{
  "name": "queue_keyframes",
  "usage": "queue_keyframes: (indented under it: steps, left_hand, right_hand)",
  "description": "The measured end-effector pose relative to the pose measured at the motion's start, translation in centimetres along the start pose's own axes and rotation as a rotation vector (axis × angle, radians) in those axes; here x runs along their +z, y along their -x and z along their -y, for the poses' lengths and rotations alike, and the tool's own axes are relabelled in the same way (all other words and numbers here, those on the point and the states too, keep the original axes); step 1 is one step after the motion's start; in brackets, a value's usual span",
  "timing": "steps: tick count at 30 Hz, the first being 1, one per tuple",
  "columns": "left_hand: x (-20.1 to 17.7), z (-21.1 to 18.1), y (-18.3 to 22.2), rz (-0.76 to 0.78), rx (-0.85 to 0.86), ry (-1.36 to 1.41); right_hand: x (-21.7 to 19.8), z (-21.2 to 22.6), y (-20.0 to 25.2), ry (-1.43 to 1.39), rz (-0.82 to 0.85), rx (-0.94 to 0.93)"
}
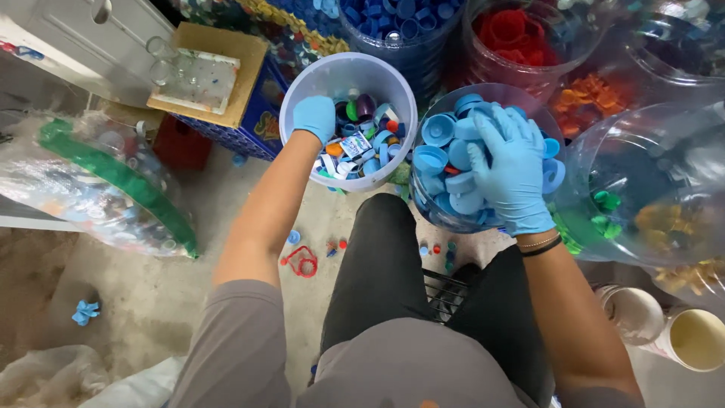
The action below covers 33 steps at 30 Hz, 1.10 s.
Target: The person sorts plastic bottle caps by color, picking them from a white bucket and placing them into large clear containers. They primarily sort blue caps into a dedicated container while handling a mix of other colors in the source bucket.
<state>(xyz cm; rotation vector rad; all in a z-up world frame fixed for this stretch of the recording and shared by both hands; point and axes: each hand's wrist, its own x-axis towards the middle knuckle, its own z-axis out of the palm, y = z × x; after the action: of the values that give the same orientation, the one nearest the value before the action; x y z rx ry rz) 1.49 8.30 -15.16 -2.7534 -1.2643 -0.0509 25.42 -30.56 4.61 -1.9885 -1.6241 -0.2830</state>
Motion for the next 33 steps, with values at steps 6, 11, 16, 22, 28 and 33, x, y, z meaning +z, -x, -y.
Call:
queue_keyframes:
  steps: [6,11,16,22,28,33]
  left_hand:
    - [-0.8,0.1,-0.1,0.322,-0.063,0.135]
    - [-1.9,-0.2,0.2,0.421,-0.023,0.088]
    - [-13.1,-3.8,3.6,0.353,0.058,0.159]
    - [-29.4,-11.3,10.1,0.229,0.205,0.604]
    - [-29.1,-16.4,12.3,0.108,0.343,0.770]
    - [-31.1,-15.5,13.2,0.272,0.358,1.124]
  right_hand:
    - [0.5,-0.9,0.8,-0.070,-0.101,-0.039]
    - [-0.6,-0.1,1.2,-0.158,-0.189,-0.083]
    - [-2.6,2.9,1.2,-0.220,-0.265,-0.095]
    - [-0.2,6.4,1.3,-0.353,-0.236,-0.106]
    - [0.4,8.6,1.9,-0.384,-0.230,-0.062]
    - [-2.3,7.4,2.0,-0.310,-0.222,0.124]
